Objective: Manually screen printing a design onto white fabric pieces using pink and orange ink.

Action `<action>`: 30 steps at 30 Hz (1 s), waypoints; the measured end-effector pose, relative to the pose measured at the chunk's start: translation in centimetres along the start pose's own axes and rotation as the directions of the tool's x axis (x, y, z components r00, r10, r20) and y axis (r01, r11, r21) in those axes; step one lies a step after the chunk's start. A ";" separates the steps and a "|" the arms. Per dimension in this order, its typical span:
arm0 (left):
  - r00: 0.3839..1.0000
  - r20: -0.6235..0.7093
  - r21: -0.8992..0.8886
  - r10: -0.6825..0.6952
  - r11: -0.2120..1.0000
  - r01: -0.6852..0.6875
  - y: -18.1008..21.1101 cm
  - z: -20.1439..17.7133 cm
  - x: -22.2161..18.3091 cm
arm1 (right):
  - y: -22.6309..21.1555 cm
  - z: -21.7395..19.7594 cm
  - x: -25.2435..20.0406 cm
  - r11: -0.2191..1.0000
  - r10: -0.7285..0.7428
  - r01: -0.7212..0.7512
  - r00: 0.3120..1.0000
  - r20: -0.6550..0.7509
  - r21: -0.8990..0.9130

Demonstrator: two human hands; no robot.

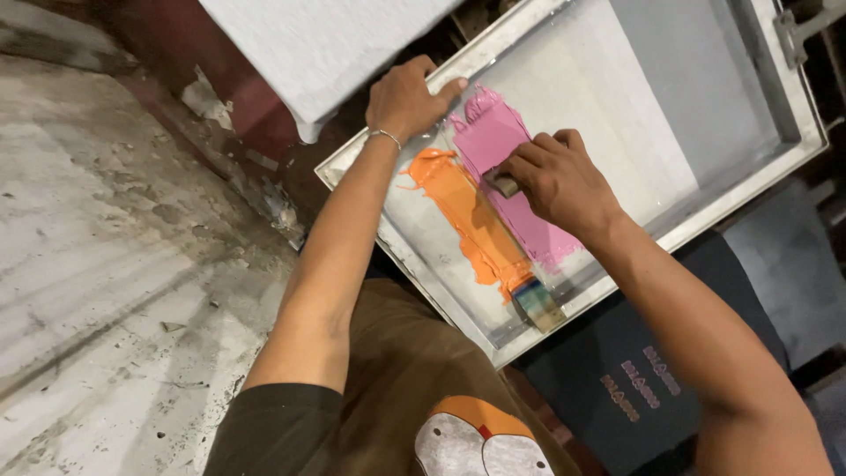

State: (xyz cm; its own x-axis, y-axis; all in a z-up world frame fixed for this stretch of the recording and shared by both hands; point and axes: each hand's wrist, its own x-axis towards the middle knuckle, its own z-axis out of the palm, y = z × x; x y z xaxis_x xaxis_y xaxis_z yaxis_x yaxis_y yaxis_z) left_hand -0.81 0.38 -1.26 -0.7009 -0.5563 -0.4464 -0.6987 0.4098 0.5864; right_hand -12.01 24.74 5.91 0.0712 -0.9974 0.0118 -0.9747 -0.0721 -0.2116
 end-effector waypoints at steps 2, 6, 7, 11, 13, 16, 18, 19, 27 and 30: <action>1.000 0.001 -0.011 -0.009 1.000 0.009 0.0 0.0 0.0 | -0.5 -0.1 -1.5 1.000 0.001 -0.001 1.000 0.006 0.002; 1.000 -0.016 -0.006 -0.010 1.000 0.010 -0.3 0.3 0.3 | -1.9 -0.4 -4.8 0.999 0.052 -0.052 0.999 0.003 0.003; 1.000 -0.022 -0.008 -0.020 1.000 0.020 -0.3 0.4 0.3 | -2.3 -0.4 -5.7 0.997 0.069 -0.069 0.998 -0.005 0.029; 1.000 -0.020 -0.028 -0.011 1.000 0.011 0.0 0.0 -0.1 | -3.5 -0.5 -9.9 0.994 0.105 -0.105 0.994 0.021 0.012; 0.999 -0.009 -0.035 -0.048 0.998 0.048 0.3 -0.3 -0.3 | -4.2 -0.7 -12.0 0.991 0.131 -0.130 0.991 0.030 -0.004; 0.999 -0.019 -0.017 -0.029 0.999 0.029 -0.2 0.3 0.1 | -4.8 -0.5 -15.0 0.989 0.150 -0.150 0.988 0.024 0.009; 0.999 -0.032 -0.017 -0.012 1.000 0.011 -0.4 0.5 0.2 | -3.9 -0.9 -15.0 0.987 0.149 -0.152 0.987 0.055 0.048; 0.999 -0.045 -0.012 0.007 1.000 -0.007 -0.5 0.4 0.4 | -3.4 -1.0 -14.9 0.984 0.149 -0.156 0.985 0.082 0.088; 0.999 -0.030 -0.014 -0.033 0.999 0.033 0.1 0.1 -0.1 | 0.0 0.1 -1.0 0.995 0.100 -0.095 0.985 -0.142 0.038; 0.999 -0.036 -0.010 -0.029 1.000 0.029 0.1 0.1 -0.1 | 0.4 0.2 2.1 1.000 0.010 -0.006 0.981 -0.192 0.021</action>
State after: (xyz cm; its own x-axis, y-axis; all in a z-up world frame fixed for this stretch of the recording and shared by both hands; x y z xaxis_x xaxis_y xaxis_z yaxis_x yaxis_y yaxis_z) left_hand -0.83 0.49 -1.21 -0.6747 -0.5939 -0.4382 -0.7170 0.3865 0.5802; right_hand -12.24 22.62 5.69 0.0195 -0.9801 0.1976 -0.9704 -0.0661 -0.2321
